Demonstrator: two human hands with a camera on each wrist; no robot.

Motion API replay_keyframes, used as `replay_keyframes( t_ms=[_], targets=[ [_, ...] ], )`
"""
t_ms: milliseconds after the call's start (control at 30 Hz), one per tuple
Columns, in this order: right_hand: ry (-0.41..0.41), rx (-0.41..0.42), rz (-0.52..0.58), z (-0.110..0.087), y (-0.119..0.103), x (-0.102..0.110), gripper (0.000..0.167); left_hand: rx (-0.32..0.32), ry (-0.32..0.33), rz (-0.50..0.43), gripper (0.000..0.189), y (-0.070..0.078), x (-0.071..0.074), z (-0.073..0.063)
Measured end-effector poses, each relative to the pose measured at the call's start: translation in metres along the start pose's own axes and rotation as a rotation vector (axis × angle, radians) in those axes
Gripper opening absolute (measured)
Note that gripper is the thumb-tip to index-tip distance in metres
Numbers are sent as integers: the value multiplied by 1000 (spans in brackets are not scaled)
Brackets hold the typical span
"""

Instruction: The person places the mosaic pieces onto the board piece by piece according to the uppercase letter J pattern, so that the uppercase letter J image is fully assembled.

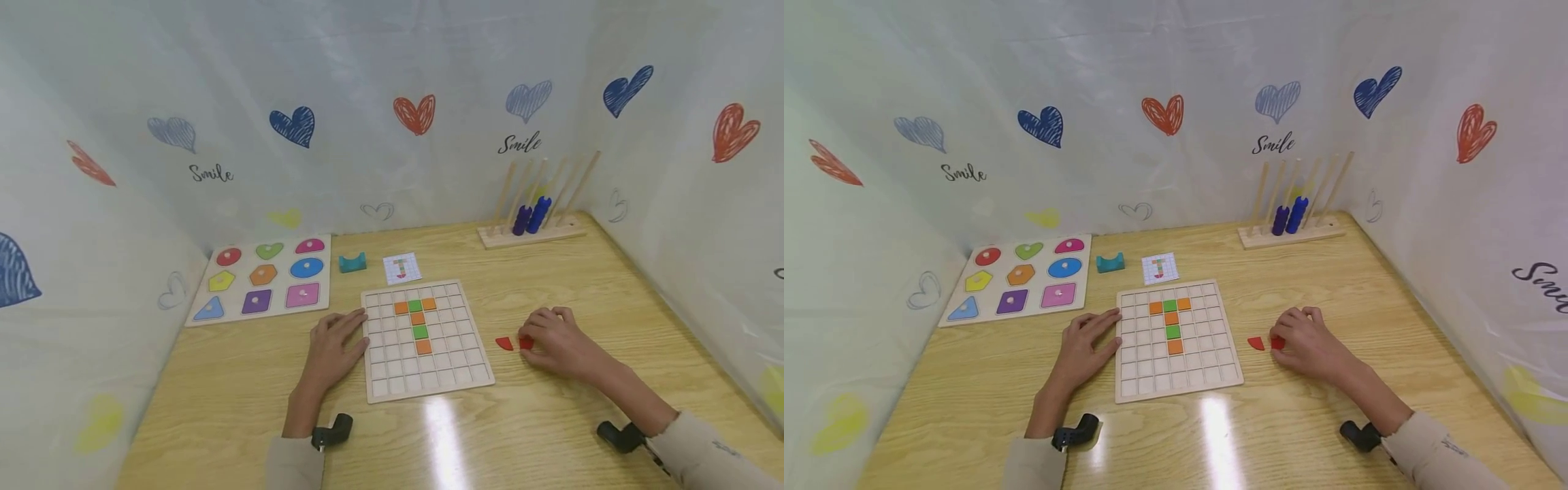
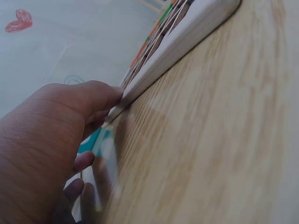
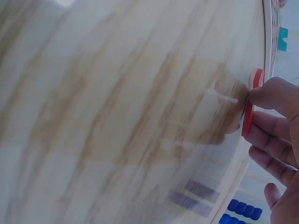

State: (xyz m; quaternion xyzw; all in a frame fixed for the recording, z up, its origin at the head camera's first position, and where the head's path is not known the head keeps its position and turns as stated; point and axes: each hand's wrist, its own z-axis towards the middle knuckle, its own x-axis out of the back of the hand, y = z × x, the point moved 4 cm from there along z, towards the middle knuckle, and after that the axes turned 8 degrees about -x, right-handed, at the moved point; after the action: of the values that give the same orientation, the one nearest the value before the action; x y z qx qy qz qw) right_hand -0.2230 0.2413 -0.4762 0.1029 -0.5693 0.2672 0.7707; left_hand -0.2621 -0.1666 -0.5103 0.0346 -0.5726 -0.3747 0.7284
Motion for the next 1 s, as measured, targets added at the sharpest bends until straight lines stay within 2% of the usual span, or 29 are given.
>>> replay_keyframes(
  t_ms=[200,367,533,1000],
  targets=[
    [12,2,-18,5,-4,3,16,-12,4,12,49,-2,-1,0],
    [54,50,16,9,-11,6,19,-21,21,13,49,-3,-2,-1],
    [82,94,50,15,-19,7,20,-3,13,-8,49,-5,-2,-1],
    [49,105,44,30,-42,3,23,25,-23,-14,48,-4,-1,-1]
  ],
)
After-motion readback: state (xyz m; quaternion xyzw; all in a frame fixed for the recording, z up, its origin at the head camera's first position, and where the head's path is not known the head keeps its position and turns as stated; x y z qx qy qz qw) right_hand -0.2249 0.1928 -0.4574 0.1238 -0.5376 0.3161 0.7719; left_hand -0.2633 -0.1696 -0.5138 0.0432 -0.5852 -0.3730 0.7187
